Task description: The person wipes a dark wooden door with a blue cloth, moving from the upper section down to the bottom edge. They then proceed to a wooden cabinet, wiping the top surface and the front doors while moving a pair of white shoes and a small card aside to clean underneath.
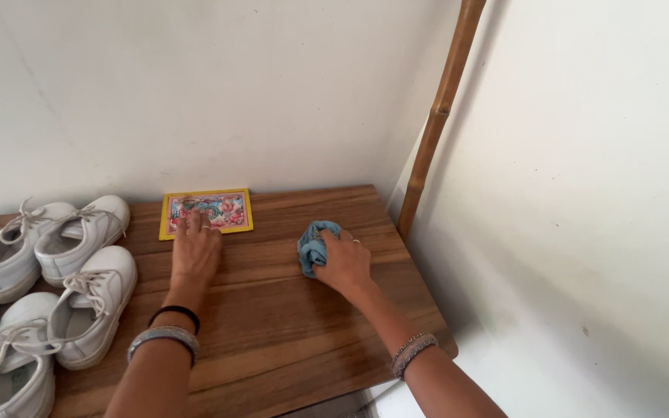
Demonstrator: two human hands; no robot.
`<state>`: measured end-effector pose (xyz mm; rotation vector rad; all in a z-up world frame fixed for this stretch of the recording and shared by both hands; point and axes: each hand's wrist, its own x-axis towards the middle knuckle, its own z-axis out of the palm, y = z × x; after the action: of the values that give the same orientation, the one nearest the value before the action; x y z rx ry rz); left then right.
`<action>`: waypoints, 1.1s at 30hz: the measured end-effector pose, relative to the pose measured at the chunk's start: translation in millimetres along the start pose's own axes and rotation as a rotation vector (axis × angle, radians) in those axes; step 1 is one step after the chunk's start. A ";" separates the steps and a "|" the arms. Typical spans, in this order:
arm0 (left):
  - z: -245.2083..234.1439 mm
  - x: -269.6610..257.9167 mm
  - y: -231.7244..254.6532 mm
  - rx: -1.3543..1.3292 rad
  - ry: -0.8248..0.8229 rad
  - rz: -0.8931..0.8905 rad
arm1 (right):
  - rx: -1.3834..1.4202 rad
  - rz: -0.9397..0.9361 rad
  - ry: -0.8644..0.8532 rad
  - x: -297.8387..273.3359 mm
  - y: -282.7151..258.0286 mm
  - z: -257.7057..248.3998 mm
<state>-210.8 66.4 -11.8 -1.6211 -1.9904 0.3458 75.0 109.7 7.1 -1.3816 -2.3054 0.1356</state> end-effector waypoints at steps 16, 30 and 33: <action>-13.1 -38.7 50.6 -0.680 0.048 -0.057 | 0.162 0.036 -0.032 1.6 0.1 11.7; -20.8 -127.5 100.8 -1.019 0.394 -0.057 | 0.246 0.201 0.040 -29.5 49.1 -8.8; -28.2 -127.0 95.2 -0.974 0.396 -0.020 | 0.069 0.154 0.183 -39.1 22.1 5.4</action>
<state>-100.9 -36.5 -69.5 -1.9693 -1.9359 -1.0335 106.4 87.9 -17.2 -1.4719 -2.0272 0.1292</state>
